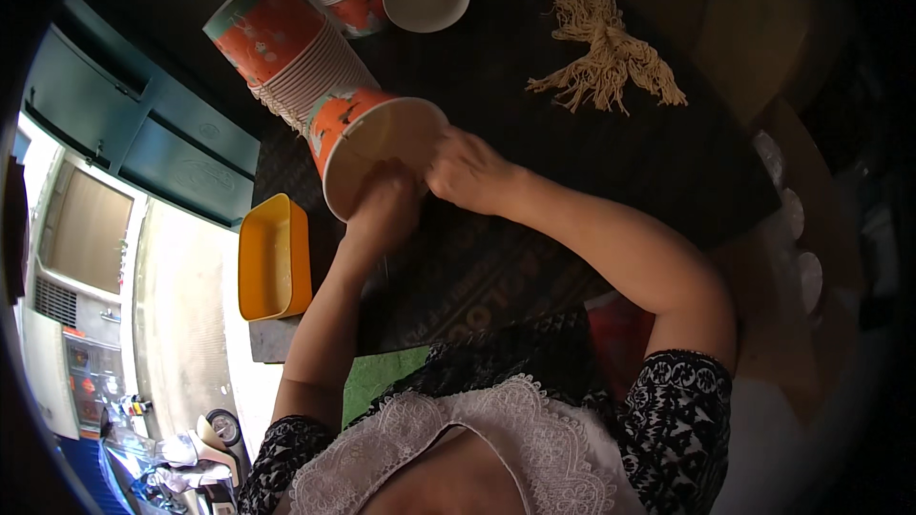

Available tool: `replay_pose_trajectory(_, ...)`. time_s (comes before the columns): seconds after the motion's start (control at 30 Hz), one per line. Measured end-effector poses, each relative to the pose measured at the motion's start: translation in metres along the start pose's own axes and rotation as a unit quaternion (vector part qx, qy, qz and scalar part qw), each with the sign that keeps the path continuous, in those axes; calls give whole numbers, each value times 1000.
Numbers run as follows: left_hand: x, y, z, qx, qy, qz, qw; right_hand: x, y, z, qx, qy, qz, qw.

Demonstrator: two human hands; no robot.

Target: Attaching string handles to paper buckets by threading them through pre-punched holes and tying knots.

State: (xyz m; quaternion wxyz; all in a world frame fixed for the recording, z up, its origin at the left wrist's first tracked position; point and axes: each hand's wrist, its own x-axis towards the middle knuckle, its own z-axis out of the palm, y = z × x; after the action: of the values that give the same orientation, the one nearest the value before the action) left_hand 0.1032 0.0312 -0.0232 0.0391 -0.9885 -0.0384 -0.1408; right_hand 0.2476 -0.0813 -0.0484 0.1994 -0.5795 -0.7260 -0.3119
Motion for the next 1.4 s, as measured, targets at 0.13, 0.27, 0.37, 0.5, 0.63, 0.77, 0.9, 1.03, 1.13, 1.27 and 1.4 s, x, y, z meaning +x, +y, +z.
replay_pose_trajectory(0.13, 0, -9, 12, -58, 26, -78, 995, 10, 1, 10, 116, -27, 79, 990)
replay_pose_trajectory(0.27, 3, -11, 14, -123, 14, -111, 986, -3, 3, 15, 198, 38, 148, 968)
replay_pose_trajectory(0.37, -2, -13, 22, -195, 106, -100, 970, 0, 7, 12, 165, 74, 106, 978)
replay_pose_trajectory(0.5, -5, -13, 25, -216, 105, -114, 964, 4, 1, 3, 102, 78, 55, 990)
replay_pose_trajectory(0.63, -2, -4, 19, -157, 91, -95, 979, -1, 3, 8, 24, 93, 70, 993)
replay_pose_trajectory(0.77, -1, 1, 18, -170, 104, -116, 973, -5, 3, 13, 52, 30, 106, 993)
replay_pose_trajectory(0.9, 5, -2, 27, -240, 175, -105, 949, -8, 3, 15, 89, 20, 126, 988)
replay_pose_trajectory(1.03, 10, -2, 23, -321, 137, -167, 922, -8, 3, 13, 91, 21, 125, 988)
replay_pose_trajectory(1.13, 11, 0, 13, -424, 85, -240, 869, -8, 2, 12, 95, 24, 120, 988)
replay_pose_trajectory(1.27, 12, 0, 8, -544, 35, -322, 774, -5, 1, 11, 114, 45, 126, 984)
replay_pose_trajectory(1.4, 13, -8, 11, -544, 25, -324, 773, 1, 2, -1, 105, 61, 158, 980)
